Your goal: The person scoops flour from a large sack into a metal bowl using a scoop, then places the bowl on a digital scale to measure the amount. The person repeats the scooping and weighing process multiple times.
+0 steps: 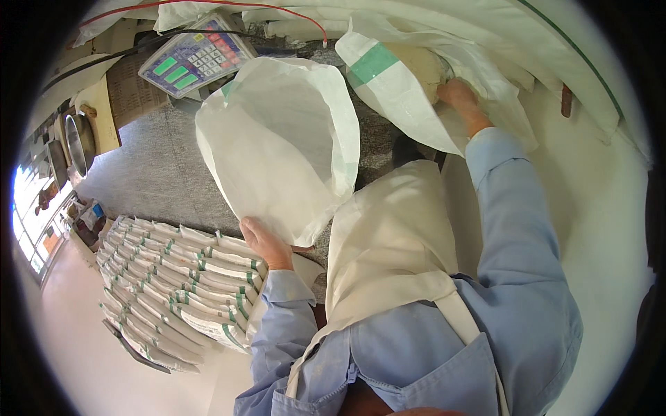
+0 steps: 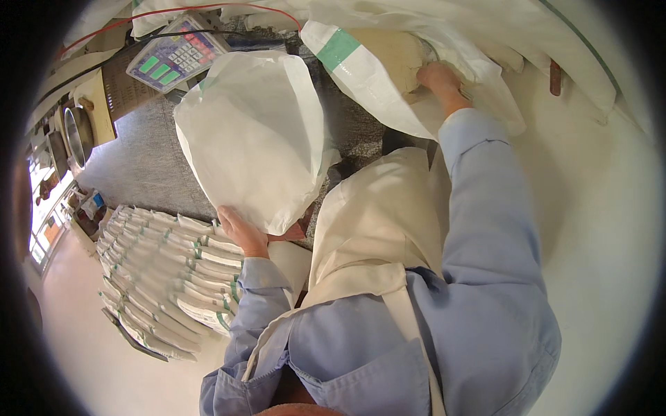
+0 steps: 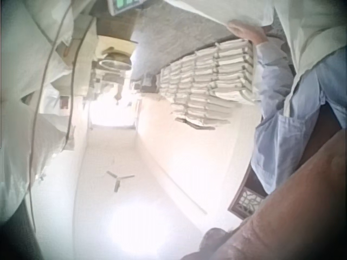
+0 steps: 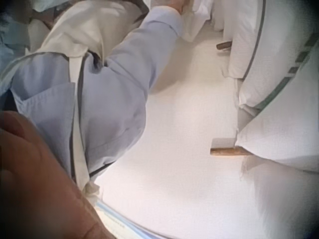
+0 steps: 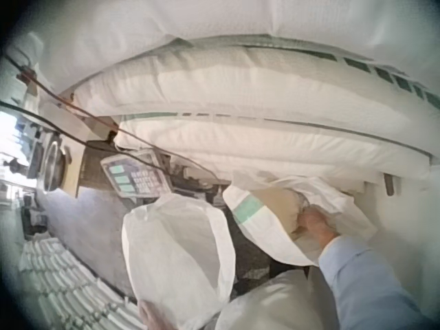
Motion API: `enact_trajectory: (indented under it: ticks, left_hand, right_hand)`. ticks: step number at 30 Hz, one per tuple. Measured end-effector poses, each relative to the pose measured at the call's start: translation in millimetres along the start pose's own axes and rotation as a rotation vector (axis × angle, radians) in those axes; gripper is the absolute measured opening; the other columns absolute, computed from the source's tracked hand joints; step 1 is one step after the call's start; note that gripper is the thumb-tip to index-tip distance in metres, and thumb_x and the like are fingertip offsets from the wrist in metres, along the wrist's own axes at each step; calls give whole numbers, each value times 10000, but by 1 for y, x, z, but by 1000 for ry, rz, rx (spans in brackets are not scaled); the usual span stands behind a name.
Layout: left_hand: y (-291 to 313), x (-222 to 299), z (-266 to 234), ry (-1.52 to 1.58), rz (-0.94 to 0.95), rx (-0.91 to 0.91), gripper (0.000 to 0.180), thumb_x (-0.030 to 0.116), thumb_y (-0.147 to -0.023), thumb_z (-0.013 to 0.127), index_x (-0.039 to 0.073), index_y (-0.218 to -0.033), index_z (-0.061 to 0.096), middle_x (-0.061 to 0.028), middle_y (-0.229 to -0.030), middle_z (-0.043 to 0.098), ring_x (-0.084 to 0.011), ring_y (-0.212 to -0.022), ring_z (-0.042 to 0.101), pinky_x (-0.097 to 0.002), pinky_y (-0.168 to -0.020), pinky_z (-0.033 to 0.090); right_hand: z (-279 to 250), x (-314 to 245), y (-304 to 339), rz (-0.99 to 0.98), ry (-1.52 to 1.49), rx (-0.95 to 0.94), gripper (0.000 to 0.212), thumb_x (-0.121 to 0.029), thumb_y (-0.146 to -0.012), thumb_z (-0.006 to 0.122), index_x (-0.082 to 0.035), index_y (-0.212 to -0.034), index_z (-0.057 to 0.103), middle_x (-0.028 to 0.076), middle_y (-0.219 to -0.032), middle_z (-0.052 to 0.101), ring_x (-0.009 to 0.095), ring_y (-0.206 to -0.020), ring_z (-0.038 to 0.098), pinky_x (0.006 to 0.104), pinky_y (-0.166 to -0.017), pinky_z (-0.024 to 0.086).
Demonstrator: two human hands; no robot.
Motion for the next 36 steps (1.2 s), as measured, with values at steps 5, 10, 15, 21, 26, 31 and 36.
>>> enact_trajectory:
  ticks: [5, 10, 15, 21, 26, 31, 36]
  left_hand:
    - [-1, -2, -3, 0, -3, -22, 284, 311, -943, 359, 59, -825, 418, -4, -786, 406, -110, -736, 399, -253, -674, 380]
    - [0, -7, -6, -68, 13, -65, 296, 318, -944, 349, 70, -790, 401, 5, -760, 386, -103, -711, 378, -239, -648, 363]
    - [4, -6, -4, -27, 36, -51, 298, 319, -944, 347, 68, -792, 401, 2, -755, 387, -102, -705, 370, -233, -645, 353]
    - [5, -9, -6, -91, 31, -101, 286, 308, -945, 349, 75, -790, 405, 7, -754, 384, -98, -702, 364, -235, -635, 344]
    - [1, -21, -8, -68, 26, -99, 274, 306, -938, 383, 73, -798, 425, 24, -748, 391, -87, -699, 378, -236, -643, 360]
    - [-1, -25, -14, -92, 14, -166, 293, 331, -932, 403, 56, -850, 458, 21, -774, 413, -89, -734, 412, -245, -673, 394]
    - [0, -21, -21, -88, 102, -129, 314, 308, -941, 364, 42, -803, 456, 6, -753, 422, -96, -700, 392, -249, -637, 365]
  right_hand:
    - [-1, -12, 17, -59, 73, 115, 351, -224, -762, 467, -67, -1039, 615, 147, -1070, 595, 307, -1012, 562, 385, -847, 428]
    - [-30, -1, 51, -98, 155, 102, 314, -203, -746, 467, -65, -967, 643, 155, -1022, 612, 322, -970, 577, 389, -805, 446]
    - [-44, -9, 63, -152, 146, 82, 316, -222, -732, 486, -58, -951, 644, 168, -1002, 613, 328, -950, 580, 395, -791, 451]
    - [1, -55, 50, -335, -81, 17, 310, -254, -737, 482, -60, -903, 659, 169, -976, 617, 330, -935, 579, 397, -780, 453]
    - [14, -39, 54, -272, -190, 44, 348, -292, -781, 444, -28, -883, 647, 161, -1002, 609, 350, -950, 562, 414, -801, 441]
    - [9, -29, 80, -205, -247, 67, 408, -329, -796, 414, 8, -892, 623, 201, -997, 597, 370, -954, 551, 418, -815, 429]
    - [24, -6, 101, -183, -321, 57, 460, -371, -791, 416, 40, -889, 598, 252, -966, 579, 384, -946, 542, 424, -810, 423]
Point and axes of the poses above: each hand's wrist, its own y-axis away from the middle knuckle, its own z-axis out of the palm, x = y × z, the point moved 3 cm from there along -y, towards the middle knuckle
